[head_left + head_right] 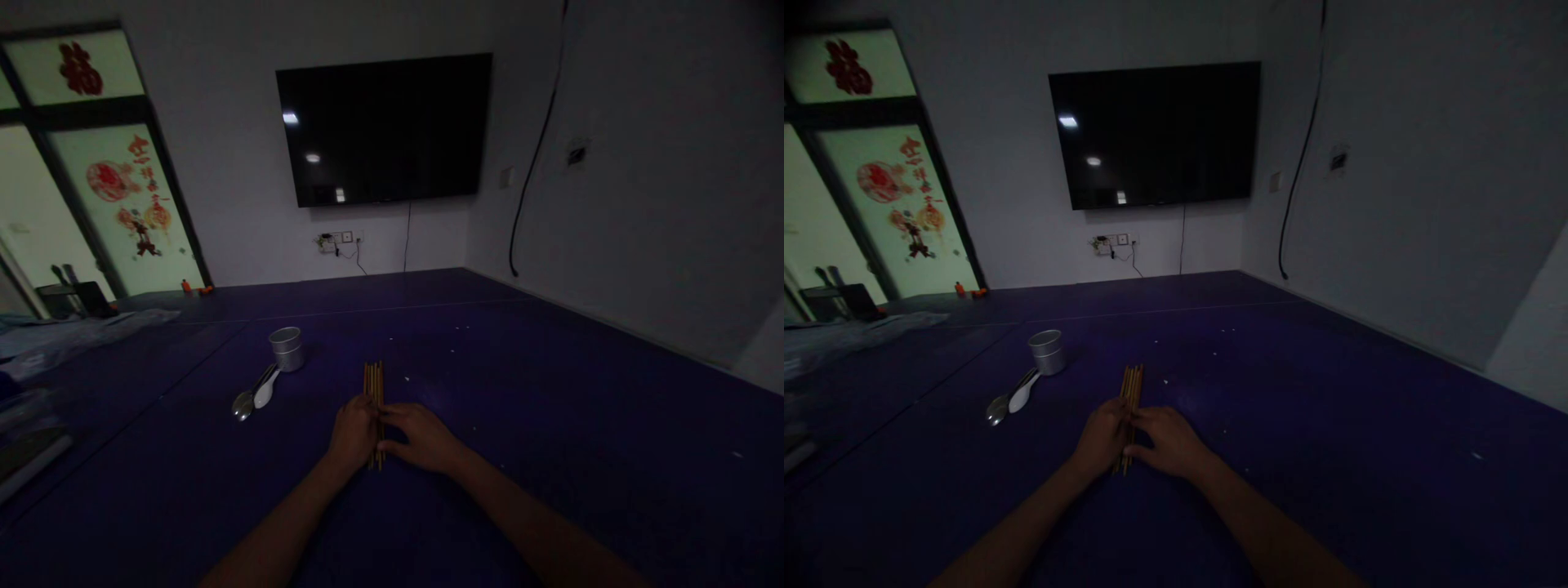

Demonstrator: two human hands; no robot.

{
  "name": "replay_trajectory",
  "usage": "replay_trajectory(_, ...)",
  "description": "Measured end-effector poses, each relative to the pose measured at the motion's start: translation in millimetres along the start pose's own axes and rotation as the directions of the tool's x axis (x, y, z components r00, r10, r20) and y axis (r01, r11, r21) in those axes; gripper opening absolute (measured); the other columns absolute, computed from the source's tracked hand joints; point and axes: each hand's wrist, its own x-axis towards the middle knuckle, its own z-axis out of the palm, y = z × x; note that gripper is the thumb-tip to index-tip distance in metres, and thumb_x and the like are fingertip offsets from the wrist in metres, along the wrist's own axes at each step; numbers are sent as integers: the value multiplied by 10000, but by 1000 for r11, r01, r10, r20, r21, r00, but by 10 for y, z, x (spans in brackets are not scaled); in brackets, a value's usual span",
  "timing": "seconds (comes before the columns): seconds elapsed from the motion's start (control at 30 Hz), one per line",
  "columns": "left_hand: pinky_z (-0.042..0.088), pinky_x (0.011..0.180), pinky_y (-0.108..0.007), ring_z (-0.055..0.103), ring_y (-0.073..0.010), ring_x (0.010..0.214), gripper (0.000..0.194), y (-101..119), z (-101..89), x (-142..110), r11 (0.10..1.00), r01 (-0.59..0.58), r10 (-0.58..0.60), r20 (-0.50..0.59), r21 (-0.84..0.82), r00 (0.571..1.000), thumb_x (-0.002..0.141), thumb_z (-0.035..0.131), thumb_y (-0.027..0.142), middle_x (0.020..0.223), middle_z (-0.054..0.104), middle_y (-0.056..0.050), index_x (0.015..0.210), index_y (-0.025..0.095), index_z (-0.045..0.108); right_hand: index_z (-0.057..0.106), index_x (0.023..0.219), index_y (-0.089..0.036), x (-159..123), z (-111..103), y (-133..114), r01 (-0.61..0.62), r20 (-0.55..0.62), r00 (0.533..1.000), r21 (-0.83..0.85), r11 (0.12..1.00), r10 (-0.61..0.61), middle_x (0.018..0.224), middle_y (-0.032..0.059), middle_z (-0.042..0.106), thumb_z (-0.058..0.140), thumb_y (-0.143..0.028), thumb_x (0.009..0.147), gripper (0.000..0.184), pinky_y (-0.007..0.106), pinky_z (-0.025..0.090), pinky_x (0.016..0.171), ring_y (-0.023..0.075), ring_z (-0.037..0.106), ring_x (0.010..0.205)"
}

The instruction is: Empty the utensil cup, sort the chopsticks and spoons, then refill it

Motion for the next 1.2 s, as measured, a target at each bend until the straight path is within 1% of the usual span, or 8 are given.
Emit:
replay_trajectory(0.1, 422, 939, -335, 562, -185, 1054, 309, 23, 5, 9, 999, 16, -17, 20, 48, 1000, 870, 360, 140, 1117, 615, -99, 992, 162, 643, 600, 1169, -224, 6, -8, -11, -14, 0, 1000, -1, 1000, 14, 1211, 79, 613, 529, -479, 844, 420, 389, 416, 930, 256, 565, 1099)
replay_trajectory(0.2, 429, 934, -327, 572, -180, 1036, 312, 10, 40, 17, 999, -27, 27, 1, 42, 1000, 865, 359, 126, 1104, 617, -98, 1017, 157, 629, 595, 1182, -229, 3, -6, -15, -15, -4, 1000, -4, 1000, 15, 1243, 84, 593, 535, -472, 841, 423, 398, 408, 950, 258, 555, 1117)
replay_trajectory(0.33, 417, 969, -321, 558, -182, 1078, 332, -51, 119, 27, 997, -74, 74, -32, 6, 997, 854, 353, 105, 1104, 623, -108, 1061, 138, 610, 529, 1275, -178, -14, 33, 12, -73, -26, 997, -42, 996, 72, 1312, 136, 531, 545, -501, 822, 557, 434, 384, 991, 284, 499, 1191)
replay_trajectory(0.4, 412, 987, -335, 547, -190, 1110, 345, -74, 149, 27, 998, -63, 62, -56, -6, 997, 857, 349, 111, 1139, 614, -118, 1095, 135, 598, 502, 1302, -151, -25, 55, 30, -90, -24, 996, -54, 994, 89, 1332, 157, 505, 534, -521, 820, 608, 445, 374, 1004, 293, 472, 1219)
replay_trajectory(0.57, 371, 1037, -392, 477, -206, 1220, 411, -102, 176, 22, 999, -43, 41, -104, -21, 994, 888, 321, 159, 1298, 532, -134, 1263, 137, 489, 480, 1325, -177, -41, 75, 49, -96, 7, 995, -43, 994, 96, 1369, 145, 467, 485, -550, 839, 613, 477, 348, 1024, 303, 435, 1251)
replay_trajectory(0.83, 325, 1062, -414, 388, -210, 1301, 428, -127, 175, 29, 998, 10, -13, -43, -60, 999, 927, 269, 212, 1357, 474, -161, 1306, 118, 445, 454, 1346, -177, -41, 70, 64, -77, 15, 997, -30, 997, 77, 1395, 134, 438, 507, -514, 839, 611, 475, 336, 1037, 299, 400, 1278)
replay_trajectory(0.93, 310, 1066, -431, 392, -204, 1298, 420, -105, 149, 5, 996, 1, -5, -42, -87, 999, 937, 249, 217, 1351, 486, -146, 1299, 145, 449, 439, 1355, -177, -37, 82, 81, -69, 20, 997, -25, 997, 69, 1404, 129, 427, 509, -499, 841, 610, 480, 328, 1041, 299, 385, 1287)
replay_trajectory(1.2, 262, 1091, -422, 389, -190, 1300, 418, -51, 114, -26, 991, -2, -2, -26, -131, 1000, 950, 218, 234, 1349, 490, -136, 1283, 151, 456, 445, 1351, -203, -44, 90, 88, -69, 18, 997, -2, 998, 69, 1416, 117, 413, 499, -514, 846, 595, 489, 312, 1049, 300, 359, 1304)
